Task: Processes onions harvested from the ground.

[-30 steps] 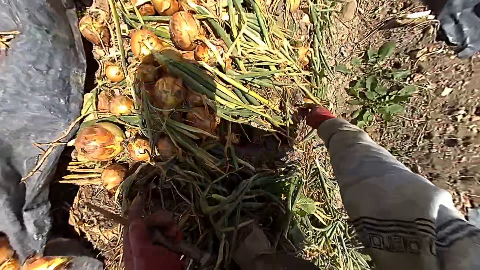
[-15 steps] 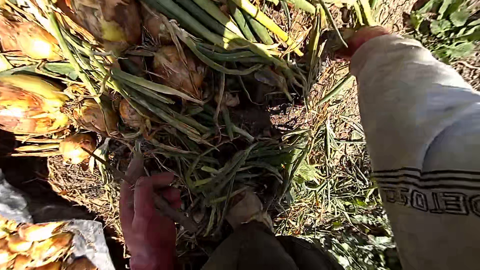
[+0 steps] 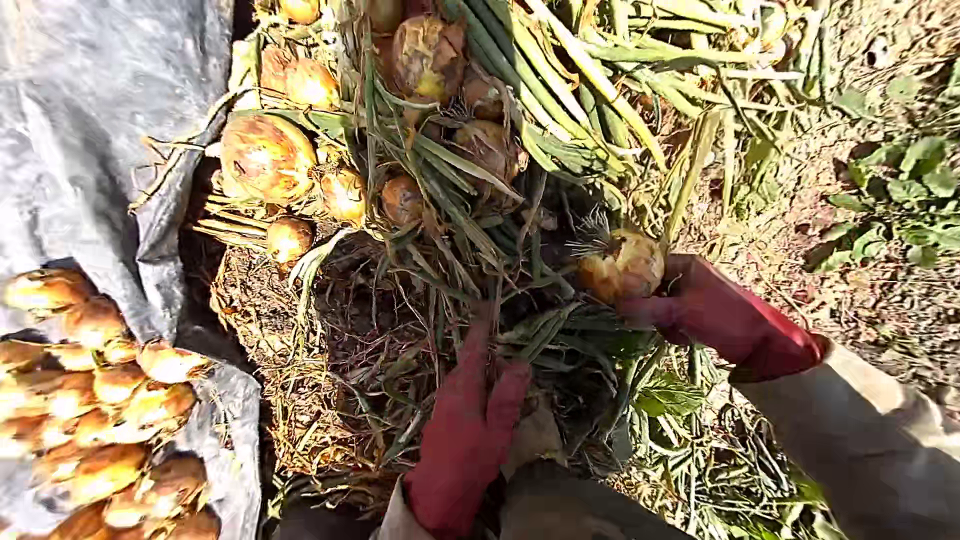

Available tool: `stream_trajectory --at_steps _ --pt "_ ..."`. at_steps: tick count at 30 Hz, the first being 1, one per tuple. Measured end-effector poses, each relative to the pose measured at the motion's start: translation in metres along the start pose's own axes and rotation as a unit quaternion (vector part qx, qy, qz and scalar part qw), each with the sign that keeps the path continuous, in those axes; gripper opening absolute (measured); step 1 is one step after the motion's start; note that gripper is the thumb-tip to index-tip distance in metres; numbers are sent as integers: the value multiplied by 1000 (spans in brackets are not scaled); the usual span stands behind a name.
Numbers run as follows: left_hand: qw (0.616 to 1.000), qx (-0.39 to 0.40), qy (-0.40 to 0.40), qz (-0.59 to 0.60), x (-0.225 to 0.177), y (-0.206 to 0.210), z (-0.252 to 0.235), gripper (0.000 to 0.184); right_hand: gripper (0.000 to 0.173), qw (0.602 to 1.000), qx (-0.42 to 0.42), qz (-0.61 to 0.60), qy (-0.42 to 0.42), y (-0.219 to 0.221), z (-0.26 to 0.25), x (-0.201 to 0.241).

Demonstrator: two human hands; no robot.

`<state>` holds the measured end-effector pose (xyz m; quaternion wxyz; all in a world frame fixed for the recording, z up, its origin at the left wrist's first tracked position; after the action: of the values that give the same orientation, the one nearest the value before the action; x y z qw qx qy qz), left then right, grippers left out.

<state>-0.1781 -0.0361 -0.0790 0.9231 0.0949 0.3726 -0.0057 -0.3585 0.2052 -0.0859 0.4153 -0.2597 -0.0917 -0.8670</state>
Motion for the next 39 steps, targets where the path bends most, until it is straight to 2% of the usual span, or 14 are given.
stream_trajectory --at_steps 4,7,10,12,15,18,22,24,26,28,30,32,34,39 --pt "992 -47 119 -1 7 -9 37 87 54 931 344 107 -67 76 12 56" --pt "977 -80 196 2 14 -22 69 77 58 874 402 262 -75 110 23 83" --pt "967 -103 229 -29 29 -34 94 64 51 849 339 398 -79 141 47 104" --pt "955 -142 260 -4 36 -41 111 53 48 834 224 485 -138 164 72 116" --pt "928 -209 298 79 38 -49 133 43 44 725 -25 593 -349 192 106 123" --pt "883 -248 383 110 30 -58 156 42 48 618 -167 596 -484 216 130 140" --pt "827 -299 461 114 33 -64 173 46 54 570 -193 549 -580 237 148 159" --pt "835 -325 437 81 41 -66 173 77 48 574 -156 525 -609 246 150 162" --pt "839 -319 437 66 41 -64 168 105 40 568 -106 563 -590 257 144 159" --pt "818 -310 472 113 39 -56 165 81 32 554 -67 640 -529 265 127 145" --pt "825 -313 461 91 41 -52 168 50 28 609 40 702 -367 273 120 134" --pt "850 -321 418 21 49 -51 165 52 40 633 104 752 -152 284 120 139" --pt "854 -333 398 -29 57 -49 154 54 44 636 87 765 -54 280 117 148" --pt "890 -247 377 -64 64 -63 131 49 37 679 -103 727 12 209 87 152"
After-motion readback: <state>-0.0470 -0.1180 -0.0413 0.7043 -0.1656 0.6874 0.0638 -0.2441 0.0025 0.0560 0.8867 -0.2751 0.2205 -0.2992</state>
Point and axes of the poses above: each hand's wrist, its own z-axis away from the middle knuckle, its own y-axis out of the palm, x = y × z, the point moved 2 cm from there along -z, towards the middle knuckle, and after that the axes turned 10 degrees about x, right-handed, at the moved point
